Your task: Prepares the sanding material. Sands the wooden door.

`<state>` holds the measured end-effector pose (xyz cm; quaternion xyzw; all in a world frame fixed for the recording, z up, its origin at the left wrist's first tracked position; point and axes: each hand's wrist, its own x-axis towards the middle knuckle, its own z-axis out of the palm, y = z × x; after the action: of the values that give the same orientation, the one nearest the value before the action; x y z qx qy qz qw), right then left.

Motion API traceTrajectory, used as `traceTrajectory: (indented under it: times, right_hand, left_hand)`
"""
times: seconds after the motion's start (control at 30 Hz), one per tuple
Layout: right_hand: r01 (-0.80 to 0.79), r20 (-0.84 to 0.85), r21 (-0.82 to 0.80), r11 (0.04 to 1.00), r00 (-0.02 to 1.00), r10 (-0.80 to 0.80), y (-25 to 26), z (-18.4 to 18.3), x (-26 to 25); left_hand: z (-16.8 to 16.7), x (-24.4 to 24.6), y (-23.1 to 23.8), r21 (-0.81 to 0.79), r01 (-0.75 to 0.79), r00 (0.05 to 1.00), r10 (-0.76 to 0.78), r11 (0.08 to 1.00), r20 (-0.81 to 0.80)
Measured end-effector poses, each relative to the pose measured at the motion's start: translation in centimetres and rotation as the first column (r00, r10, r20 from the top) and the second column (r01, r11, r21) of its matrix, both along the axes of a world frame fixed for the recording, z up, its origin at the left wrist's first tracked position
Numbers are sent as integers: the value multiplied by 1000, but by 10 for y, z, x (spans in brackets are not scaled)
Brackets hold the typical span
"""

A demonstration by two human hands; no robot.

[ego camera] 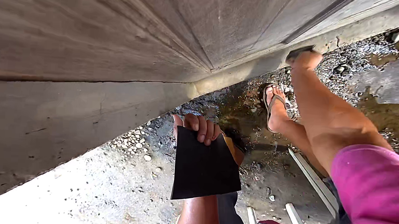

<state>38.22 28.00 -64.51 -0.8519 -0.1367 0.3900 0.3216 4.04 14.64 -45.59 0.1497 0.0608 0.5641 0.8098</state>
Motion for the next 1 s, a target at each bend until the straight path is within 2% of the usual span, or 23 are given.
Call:
traceTrajectory:
  times: [0.03, 0.07, 0.13, 0.17, 0.2, 0.23, 0.27, 0.3, 0.33, 0.37, 0.43, 0.47, 0.5, 0.57, 0.67, 0.7, 0.73, 0.8, 0.83, 0.87, 0.9, 0.93, 1.0]
  right_hand:
    - [94, -27, 57, 994, 995, -93, 14, 10, -3]
    - [111, -5, 61, 992, 994, -111, 22, 23, -27]
    - [-7, -19, -9, 1000, 1000, 7, 16, 43, -102]
    - [-97, -169, 7, 995, 981, 97, 0, 45, -139]
    - [-183, -419, 87, 979, 885, 202, -13, 46, -169]
    - [-267, -626, 171, 948, 714, 314, -21, 44, -189]
    - [-324, -732, 212, 922, 572, 370, -29, 41, -199]
    - [-351, -756, 191, 917, 543, 366, -34, 38, -198]
    - [-347, -726, 123, 930, 607, 323, -36, 34, -184]
    - [-304, -640, 44, 951, 722, 261, -34, 27, -162]
    - [-179, -332, -50, 983, 931, 153, -27, 4, -99]
    - [-116, -158, -69, 991, 982, 104, -21, -4, -65]
    - [-49, -26, -73, 996, 999, 47, -11, -8, -37]
    - [82, 34, -41, 996, 996, -81, 9, -1, -20]
    - [104, -89, -49, 993, 990, -109, 16, 31, -97]
    - [73, -242, -40, 997, 967, -80, 6, 36, -132]
    - [10, -473, -23, 1000, 881, -19, -8, 40, -164]
    - [-233, -816, 109, 966, 534, 221, -25, 36, -200]
    - [-349, -855, 150, 925, 424, 298, -32, 33, -203]
    - [-429, -847, 139, 893, 415, 331, -36, 27, -192]
    - [-451, -817, 78, 889, 482, 316, -37, 20, -170]
    - [-422, -755, -6, 906, 597, 273, -34, 14, -137]
    - [-248, -500, -145, 958, 854, 145, -27, -1, -57]
  left_hand:
    - [3, -1, 0, -39, -8, 1000, 8, 999, -1]
    - [5, 0, 0, -67, -15, 1000, 15, 998, -6]
    - [4, 5, 1, -88, -21, 1000, 20, 996, -11]
    - [3, 6, 1, -83, -14, 1000, 13, 996, -9]
    - [2, 6, 4, -61, -6, 1000, 6, 998, -9]
    - [2, 5, 5, -49, -4, 1000, 3, 999, -13]
    - [3, 2, 3, -48, -6, 1000, 5, 999, -21]
    - [5, 0, 2, -56, 1, 1000, -2, 998, -21]
    - [7, -1, 1, -67, 10, 1000, -11, 998, -18]
    - [8, -3, 2, -73, 15, 1000, -16, 997, -13]
    - [6, -4, 0, -65, 8, 1000, -7, 998, 4]
    - [1, -3, 0, -35, 11, 1000, -10, 999, 20]
    - [-7, -3, 0, 16, 19, 999, -20, 1000, 44]
    - [-11, 0, 0, 46, 20, 999, -22, 999, 50]
    - [-1, 9, 4, -59, 9, 1000, -10, 998, -6]
    - [-2, 13, 4, -68, 22, 1000, -23, 997, -12]
    - [-4, 15, 5, -61, 36, 999, -37, 997, -14]
    - [-6, 12, 9, -20, 49, 998, -50, 999, -37]
    - [-4, 9, 9, -20, 53, 997, -54, 998, -48]
    - [-3, 7, 9, -22, 55, 997, -56, 998, -49]
    - [-3, 6, 11, -22, 58, 998, -59, 998, -36]
    - [-2, 4, 13, -16, 65, 998, -65, 998, -21]
    - [1, 2, 12, -6, 53, 998, -54, 999, -26]
